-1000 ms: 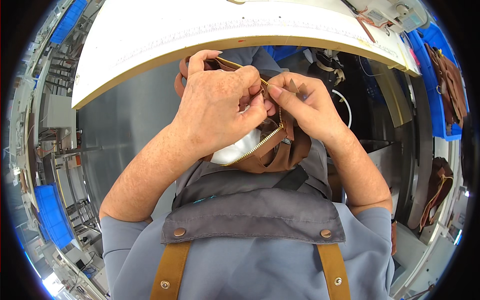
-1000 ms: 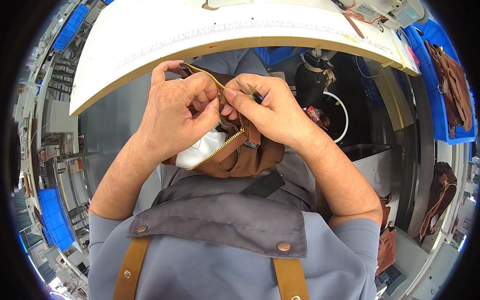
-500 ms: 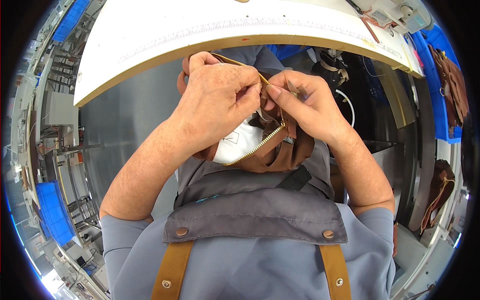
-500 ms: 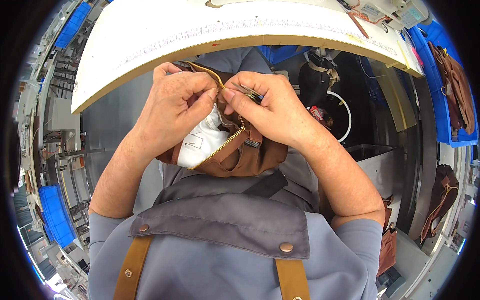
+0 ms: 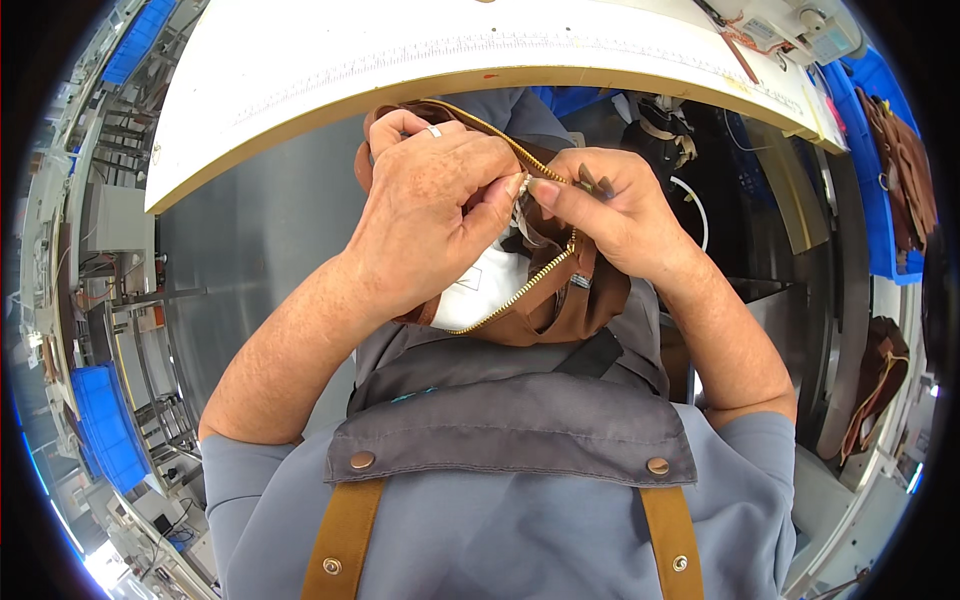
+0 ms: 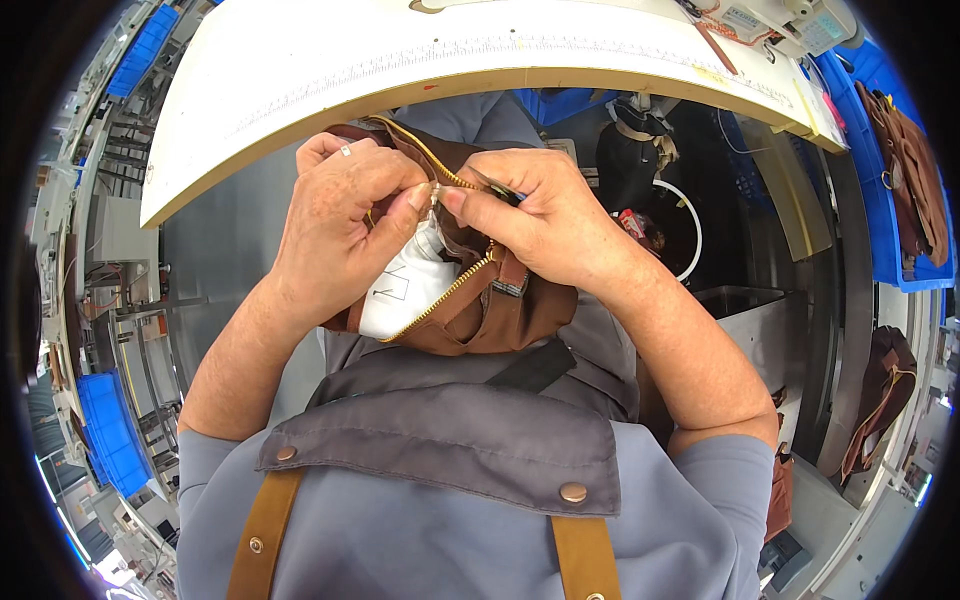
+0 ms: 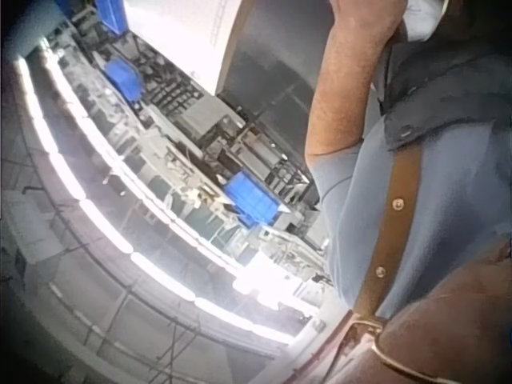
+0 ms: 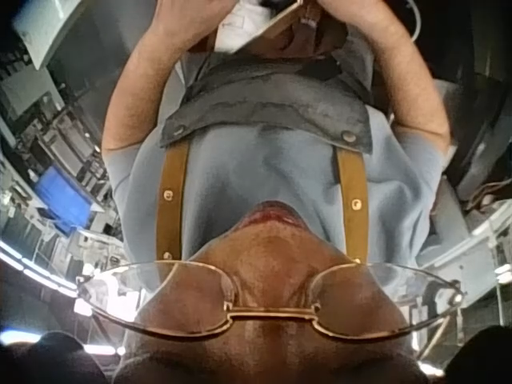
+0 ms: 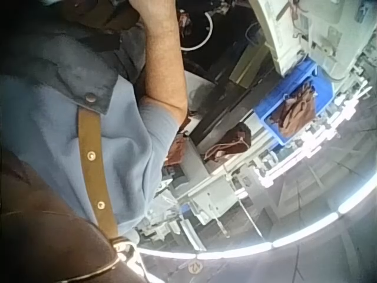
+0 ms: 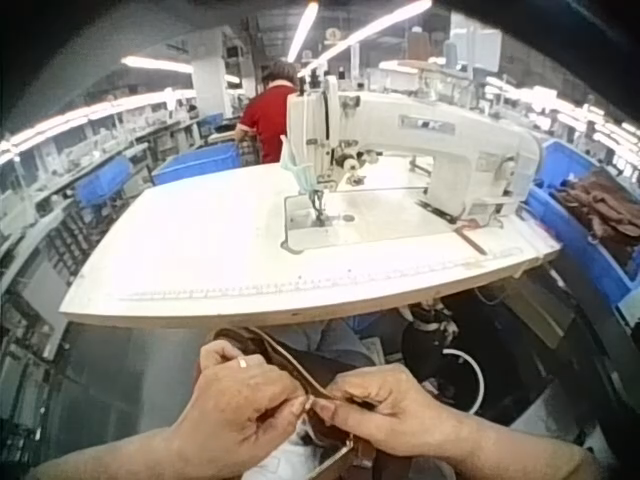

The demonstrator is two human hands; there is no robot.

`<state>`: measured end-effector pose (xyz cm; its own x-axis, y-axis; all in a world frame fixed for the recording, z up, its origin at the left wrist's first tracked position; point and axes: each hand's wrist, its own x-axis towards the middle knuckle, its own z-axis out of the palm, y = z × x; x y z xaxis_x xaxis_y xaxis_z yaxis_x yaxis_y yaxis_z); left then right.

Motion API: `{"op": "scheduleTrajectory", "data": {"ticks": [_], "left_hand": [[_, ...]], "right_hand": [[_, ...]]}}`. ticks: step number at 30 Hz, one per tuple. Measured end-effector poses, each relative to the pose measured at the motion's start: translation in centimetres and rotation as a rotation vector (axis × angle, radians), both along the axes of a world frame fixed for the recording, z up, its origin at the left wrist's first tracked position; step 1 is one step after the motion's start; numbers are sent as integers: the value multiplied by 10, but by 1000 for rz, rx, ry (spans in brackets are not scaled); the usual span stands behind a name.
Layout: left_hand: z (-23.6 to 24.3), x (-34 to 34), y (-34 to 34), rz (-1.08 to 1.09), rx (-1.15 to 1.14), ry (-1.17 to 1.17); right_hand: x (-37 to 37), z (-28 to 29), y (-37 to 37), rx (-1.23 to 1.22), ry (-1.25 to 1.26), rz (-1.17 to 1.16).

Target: Inspecting and trimming threads from the lining of a leather bag with snips at a workshop station.

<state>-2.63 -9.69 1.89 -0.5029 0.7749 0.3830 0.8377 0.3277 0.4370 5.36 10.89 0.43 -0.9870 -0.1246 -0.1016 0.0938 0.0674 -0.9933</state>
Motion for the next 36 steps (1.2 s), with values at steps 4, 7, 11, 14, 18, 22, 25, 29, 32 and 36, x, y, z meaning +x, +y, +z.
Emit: {"op": "scheduleTrajectory", "data": {"ticks": [4,7,11,14,18,22,25,29,32,36], "left_hand": [[-1,1,-2,14,20,-38],[0,-1,-3,19,8,-87],[-3,-1,-4,-35,30,-128],[-2,-6,-6,-3,-28,-192],[15,-6,-6,-44,-52,-252],[17,-11,-6,-27,-317,-145],[11,-13,-7,-67,-218,-209],[-2,-14,-9,-78,-43,-216],[6,-7,-9,-46,-139,-107],[1,-28,-35,145,74,-69]], "right_hand": [[-1,-4,2,10,-2,11],[-2,-8,3,-18,48,26],[-13,-8,5,188,257,112],[-18,-8,1,188,105,81],[-25,-29,-2,215,499,119],[-19,-14,-4,196,267,147],[-18,0,-6,145,84,144],[-16,-12,-4,99,123,133],[-13,-14,4,128,176,128],[0,-14,40,17,8,-132]]}}
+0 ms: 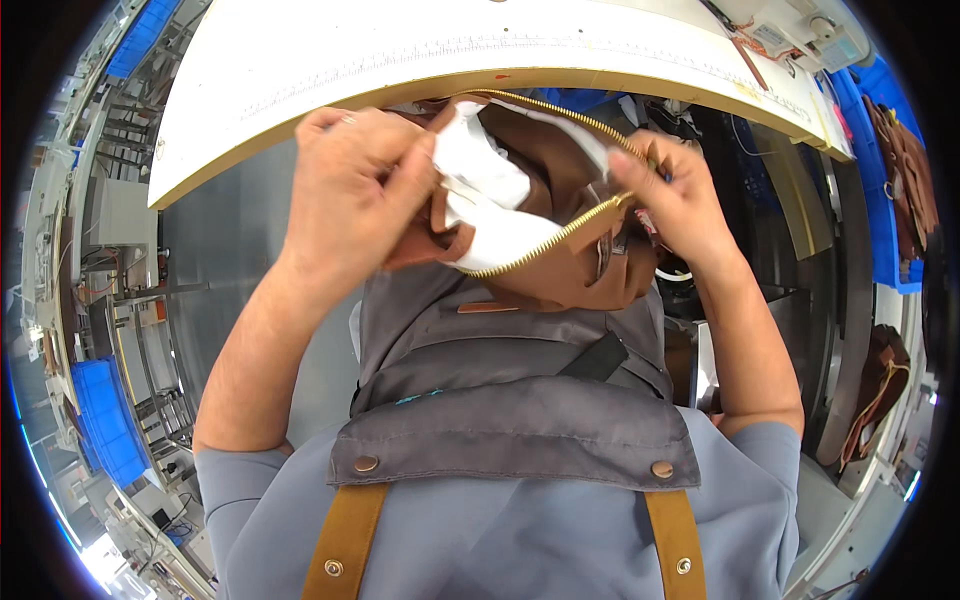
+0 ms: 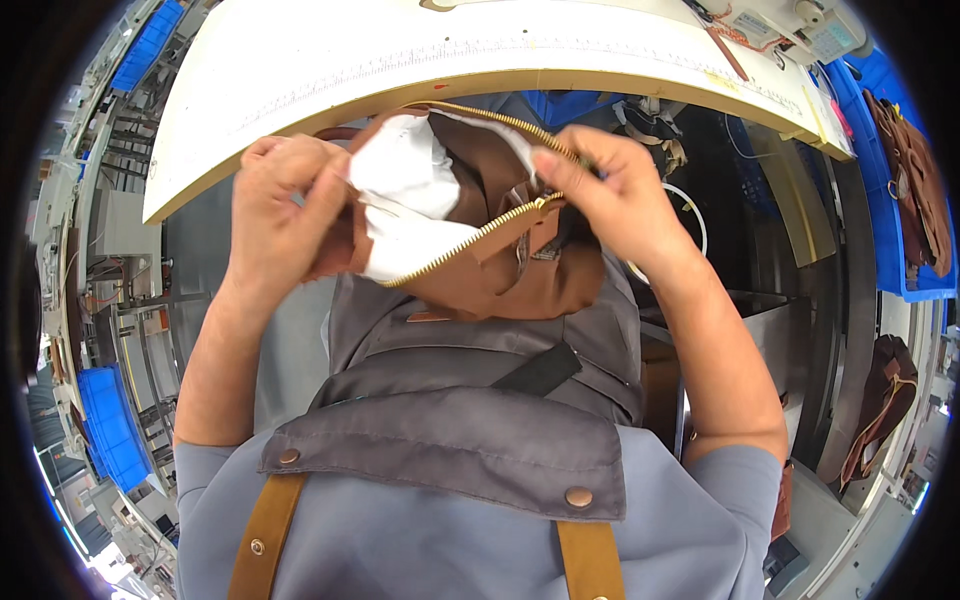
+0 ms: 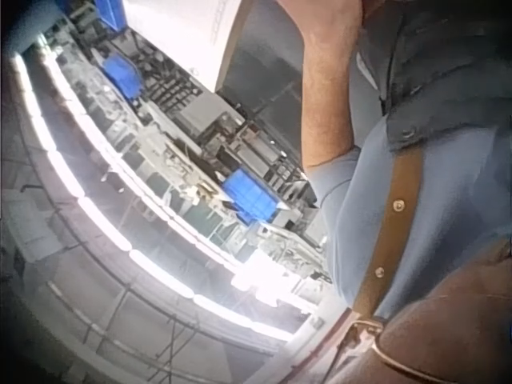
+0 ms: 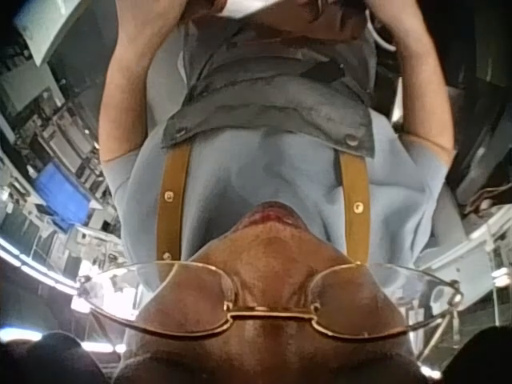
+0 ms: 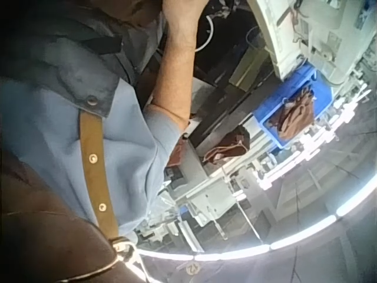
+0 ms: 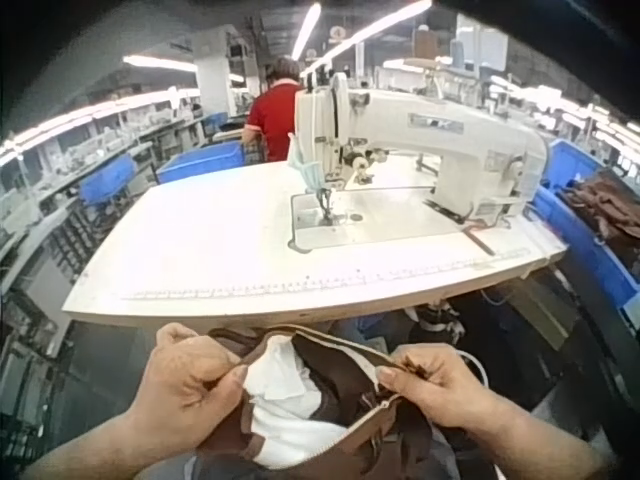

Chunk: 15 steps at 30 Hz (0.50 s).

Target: Inspecting and trimming threads from the lining of a leather bag with snips at a workshop station.

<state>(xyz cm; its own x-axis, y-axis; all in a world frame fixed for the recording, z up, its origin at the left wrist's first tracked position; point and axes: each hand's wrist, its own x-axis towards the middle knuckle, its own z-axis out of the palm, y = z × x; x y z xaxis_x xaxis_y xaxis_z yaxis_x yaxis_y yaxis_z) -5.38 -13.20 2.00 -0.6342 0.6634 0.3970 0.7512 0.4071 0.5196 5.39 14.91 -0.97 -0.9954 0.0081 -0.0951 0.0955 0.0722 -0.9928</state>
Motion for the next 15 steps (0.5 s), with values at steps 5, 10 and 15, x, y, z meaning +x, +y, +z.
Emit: {"op": "scheduleTrajectory", "data": {"ticks": [5,10,15], "left_hand": [[17,28,16,-71,-159,221],[9,49,9,-68,-134,364],[10,81,49,-207,-33,434]], "right_hand": [[0,11,-10,236,208,81],[4,10,-3,343,179,43],[-13,31,-10,-14,129,151]]}}
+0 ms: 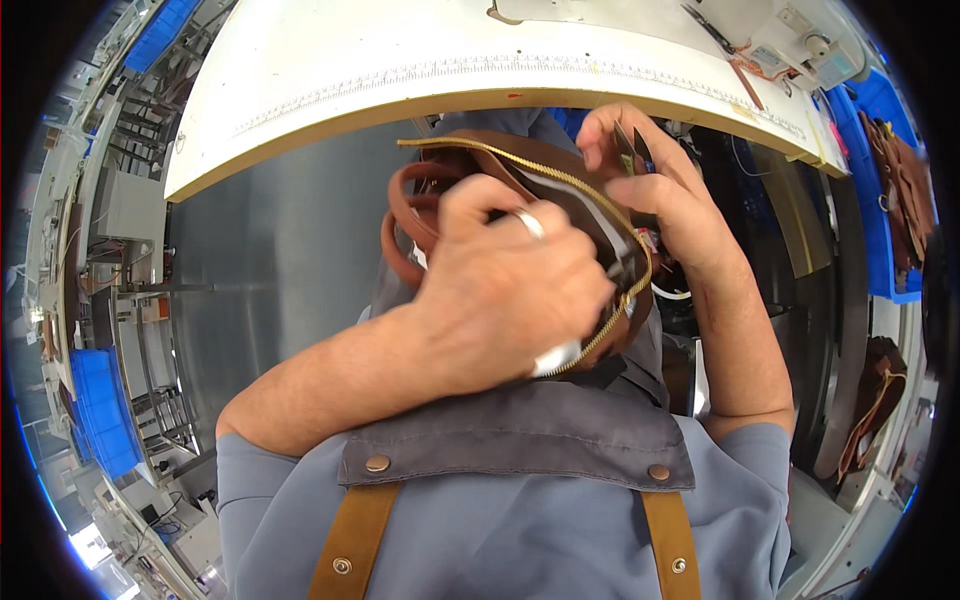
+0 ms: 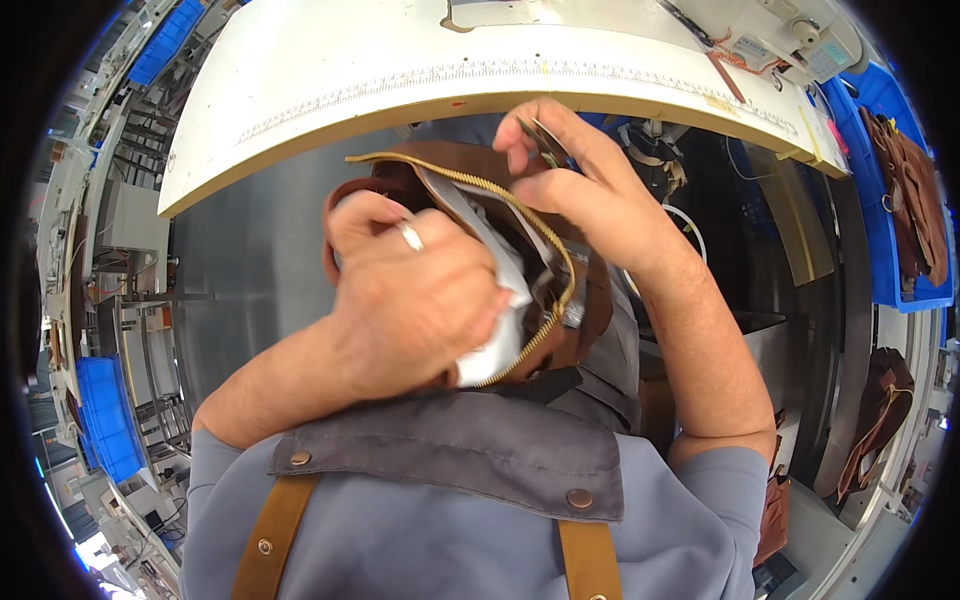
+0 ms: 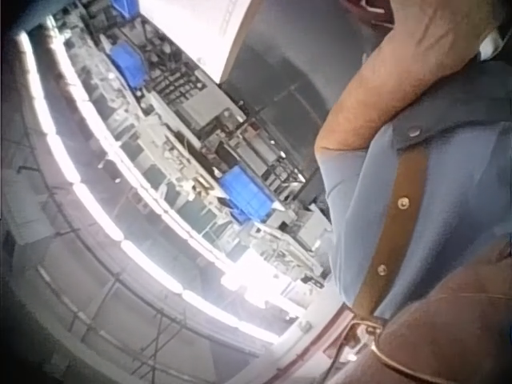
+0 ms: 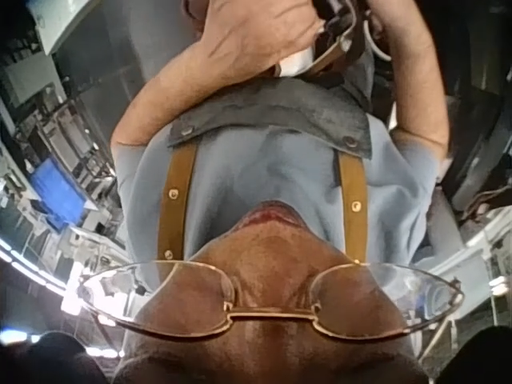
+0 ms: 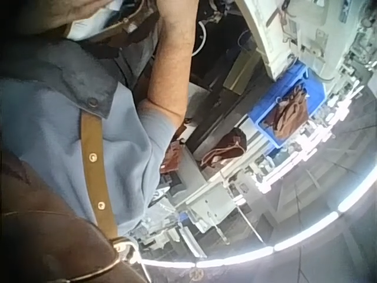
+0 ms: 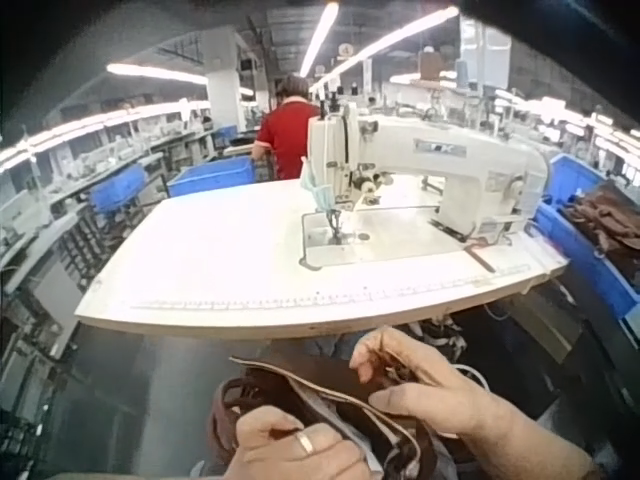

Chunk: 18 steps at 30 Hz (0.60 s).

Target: Inspecting and trimming threads from the lining of a leather bag with snips at a workshop station.

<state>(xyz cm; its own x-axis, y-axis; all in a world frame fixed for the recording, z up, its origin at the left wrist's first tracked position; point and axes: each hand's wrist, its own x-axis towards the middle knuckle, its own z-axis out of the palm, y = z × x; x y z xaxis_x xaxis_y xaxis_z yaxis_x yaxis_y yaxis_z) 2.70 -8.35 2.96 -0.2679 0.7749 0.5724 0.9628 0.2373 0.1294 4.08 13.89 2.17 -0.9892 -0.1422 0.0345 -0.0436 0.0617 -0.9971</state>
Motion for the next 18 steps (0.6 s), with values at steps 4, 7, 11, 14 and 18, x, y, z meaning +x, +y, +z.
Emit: {"op": "scheduleTrajectory", "data": {"ticks": [4,7,11,14,18], "left_hand": [[-1,24,25,-149,170,107],[-2,33,38,-247,205,171],[-2,45,42,-293,164,218],[-6,50,43,-340,169,185],[-6,49,40,-336,135,136]], "right_hand": [[5,21,-9,569,200,-44],[15,38,2,690,0,66],[47,42,5,778,303,-39],[62,40,3,906,309,-84],[62,38,5,1105,202,-207]]}}
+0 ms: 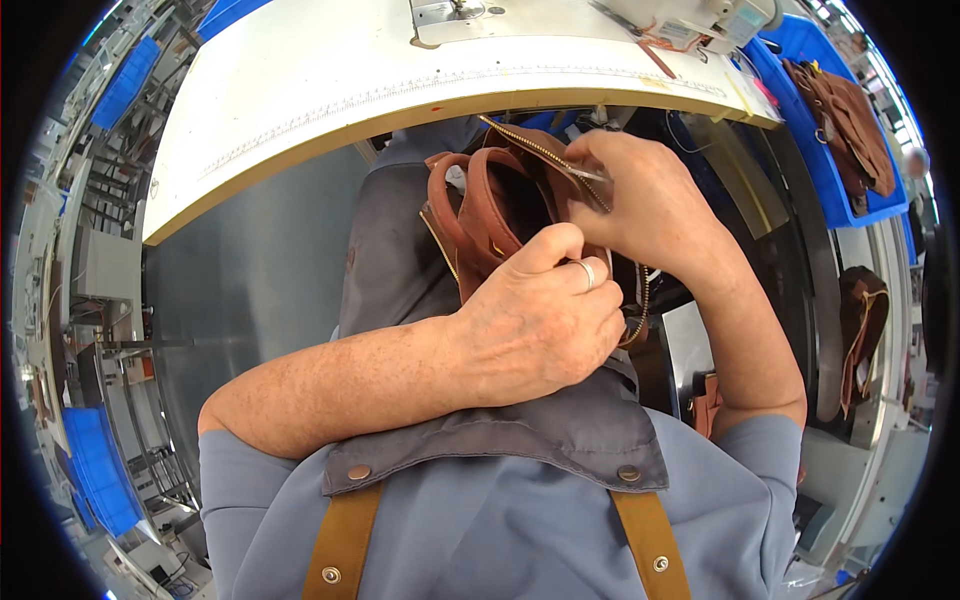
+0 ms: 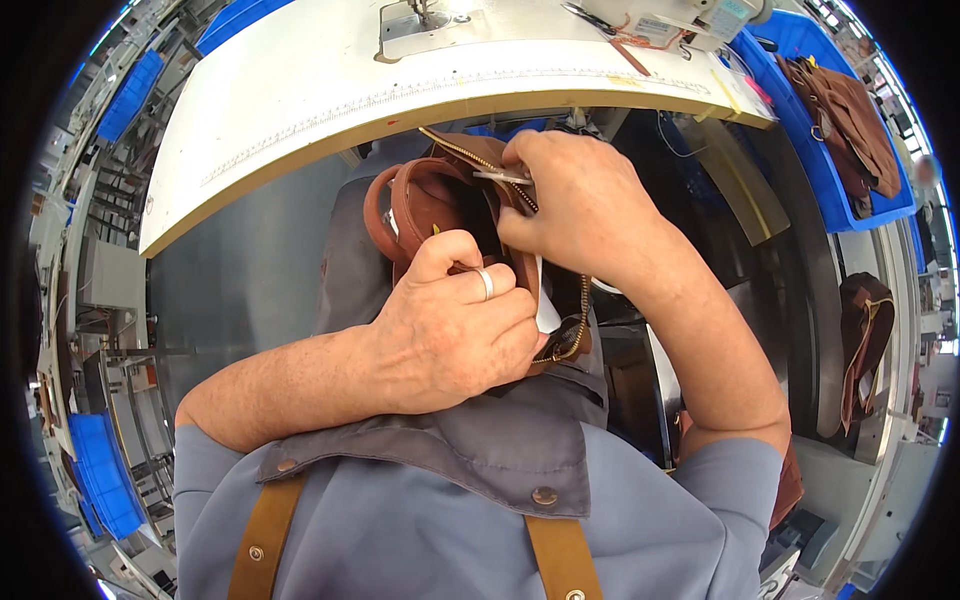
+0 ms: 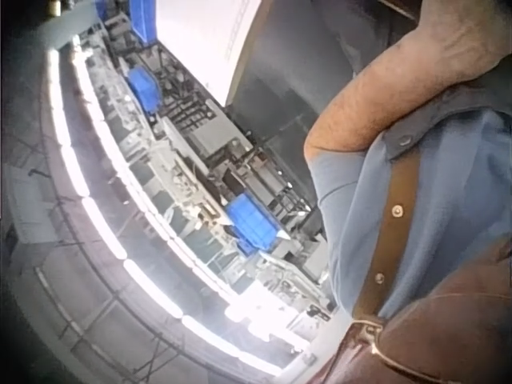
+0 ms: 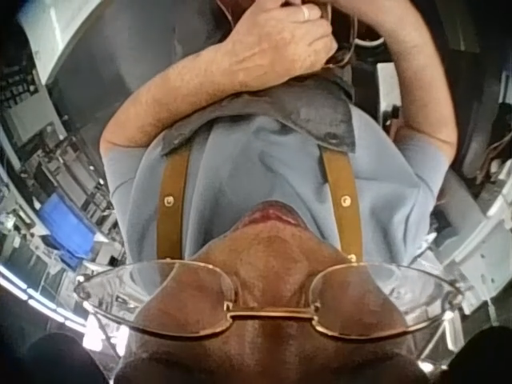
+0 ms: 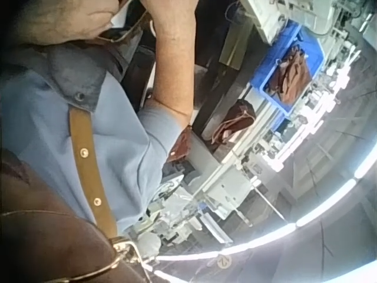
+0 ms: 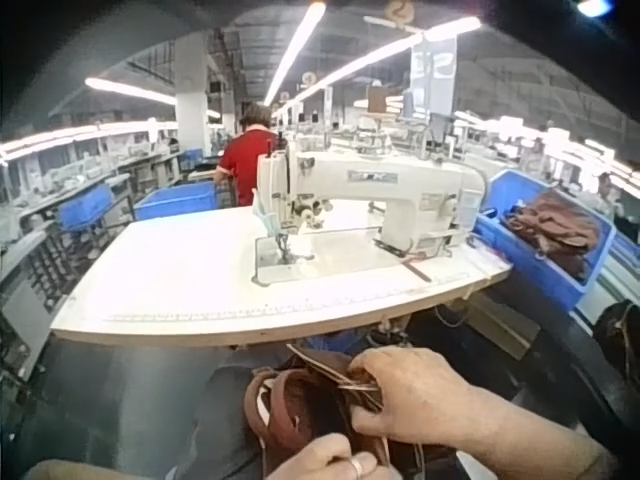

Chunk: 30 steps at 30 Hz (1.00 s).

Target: Inspecting and trimming threads from the lining of a leather bag with snips at a workshop station.

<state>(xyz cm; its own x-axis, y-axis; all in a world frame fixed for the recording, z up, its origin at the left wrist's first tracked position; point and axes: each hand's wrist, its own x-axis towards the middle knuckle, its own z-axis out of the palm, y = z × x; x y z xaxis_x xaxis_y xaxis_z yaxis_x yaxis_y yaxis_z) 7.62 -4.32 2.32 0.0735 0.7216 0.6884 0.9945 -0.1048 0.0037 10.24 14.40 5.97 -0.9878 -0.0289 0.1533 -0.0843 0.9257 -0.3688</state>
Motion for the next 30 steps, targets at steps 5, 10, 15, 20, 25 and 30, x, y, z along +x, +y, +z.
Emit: {"op": "scheduleTrajectory", "data": {"ticks": [5,10,15,20,25,30], "left_hand": [[-2,7,1,-74,-32,-3],[4,1,-14,-30,-46,-52],[-1,-4,-17,-52,-16,-132],[-1,-6,-15,-41,-12,-129],[-7,-8,-17,13,37,-125],[-2,-2,-15,24,7,-54]], "right_hand": [[-19,-10,-6,94,168,-44],[-20,-5,4,-240,141,0],[-16,-18,7,-261,23,-46],[-10,-7,-10,-390,-81,79],[-7,0,-14,-284,-221,184],[-22,-23,-22,-97,76,145]]}}
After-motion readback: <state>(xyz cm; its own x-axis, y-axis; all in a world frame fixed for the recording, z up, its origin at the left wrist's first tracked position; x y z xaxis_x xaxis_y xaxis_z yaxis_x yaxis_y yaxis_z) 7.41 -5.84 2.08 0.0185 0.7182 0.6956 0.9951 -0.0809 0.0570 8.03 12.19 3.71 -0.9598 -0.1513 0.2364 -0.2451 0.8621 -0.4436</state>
